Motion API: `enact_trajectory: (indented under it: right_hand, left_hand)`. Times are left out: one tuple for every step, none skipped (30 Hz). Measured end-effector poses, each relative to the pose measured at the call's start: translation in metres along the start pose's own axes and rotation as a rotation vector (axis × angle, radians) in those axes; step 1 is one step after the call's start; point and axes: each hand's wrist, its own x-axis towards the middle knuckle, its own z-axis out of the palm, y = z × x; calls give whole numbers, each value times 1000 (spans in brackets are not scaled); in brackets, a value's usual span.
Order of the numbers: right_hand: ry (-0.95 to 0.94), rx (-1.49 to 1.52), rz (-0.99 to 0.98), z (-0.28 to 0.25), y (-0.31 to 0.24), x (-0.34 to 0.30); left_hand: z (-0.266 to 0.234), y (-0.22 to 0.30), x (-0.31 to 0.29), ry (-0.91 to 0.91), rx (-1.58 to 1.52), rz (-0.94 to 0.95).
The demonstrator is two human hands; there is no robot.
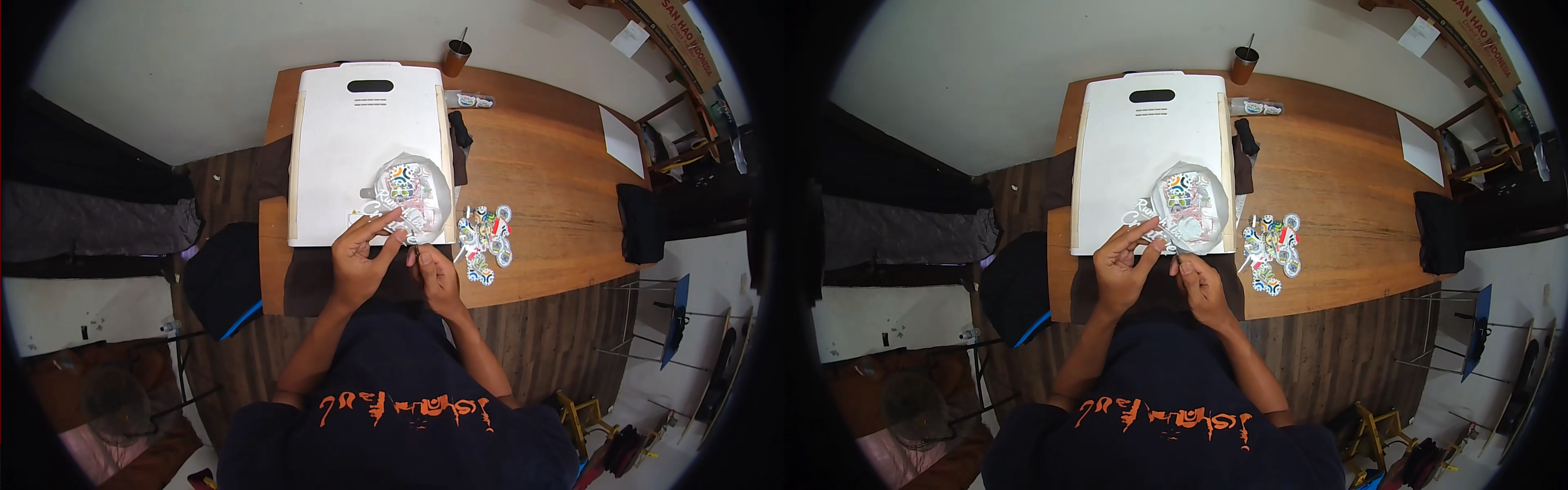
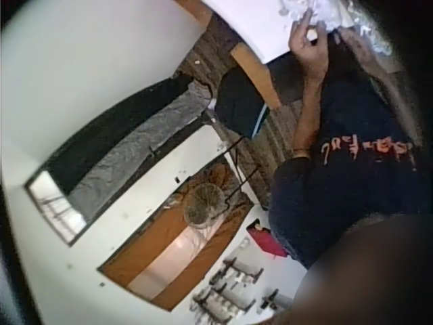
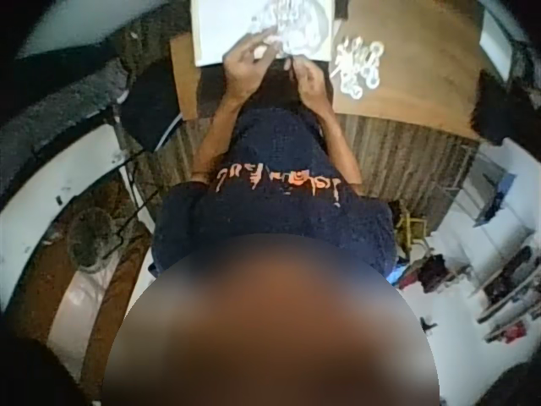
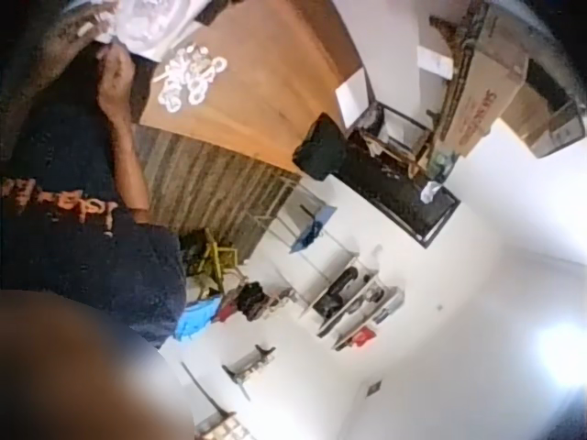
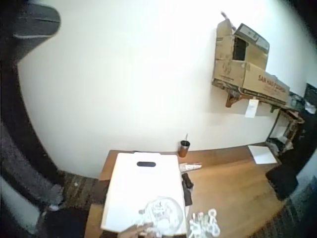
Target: The person is preparing stickers by cutting them out and organizing them at a workstation.
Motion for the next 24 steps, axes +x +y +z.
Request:
enact_trajectory:
  right_hand:
    - [1,-13,-4,0,0,0]
    - [1,-13,-4,0,-1,1]
    - [-3,-25,-21,0,-2,1]
    - [-6,-37,-37,0,-3,1]
    - [-6,-36,-37,0,-3,1]
    - [0,-34,-25,1,-2,1]
    - [6,-31,-13,1,-2,1]
    - [6,-30,-13,1,-3,1]
    - [17,-27,-20,2,-5,2]
    - [29,-23,-28,3,-6,2]
    - [28,-23,-28,3,-6,2]
    - [28,-18,-19,3,-6,1]
    - [28,-13,-11,3,-6,1]
    - [27,-14,-10,3,-6,0]
    - [14,-10,-1,3,-7,0]
    - [0,-6,9,2,-7,-1]
    - [-1,-6,9,1,-6,-2]
    - [-6,-8,4,0,-4,-3]
    - [-11,-9,0,-1,-2,-3]
    - [-11,-10,0,-1,-3,-3]
    - [-14,-16,0,0,-4,-3]
    - [-17,-22,-1,0,-5,-3]
    - [-17,-22,0,0,-5,-2]
    - [-20,-14,-5,0,-6,-2]
  left_hand:
    - [0,0,0,0,0,0]
    - [0,1,0,-1,2,-3]
    - [0,1,1,-2,3,-5]
    - [0,1,1,-2,3,-5]
    - [0,1,1,-3,2,2]
    - [1,1,1,-4,1,10]
    - [1,1,1,-4,1,9]
    - [1,2,1,-6,4,8]
    - [2,2,2,-8,6,7]
    - [1,2,2,-8,6,7]
    - [1,1,2,-7,-1,9]
    - [1,1,2,-6,-8,12]
    - [0,0,2,-6,-8,11]
    - [0,0,2,-9,-14,4]
    - [-1,1,2,-12,-19,-4]
    - [0,2,2,-11,-20,-4]
    - [1,6,3,-12,-30,1]
    - [1,8,4,-12,-40,7]
    - [1,8,5,-11,-40,7]
    - [0,8,5,-16,-46,1]
    - [-1,7,5,-20,-52,-5]
    - [-1,7,5,-20,-52,-6]
    - [-1,8,6,-25,-55,-5]
    - [-1,8,6,-30,-58,-5]
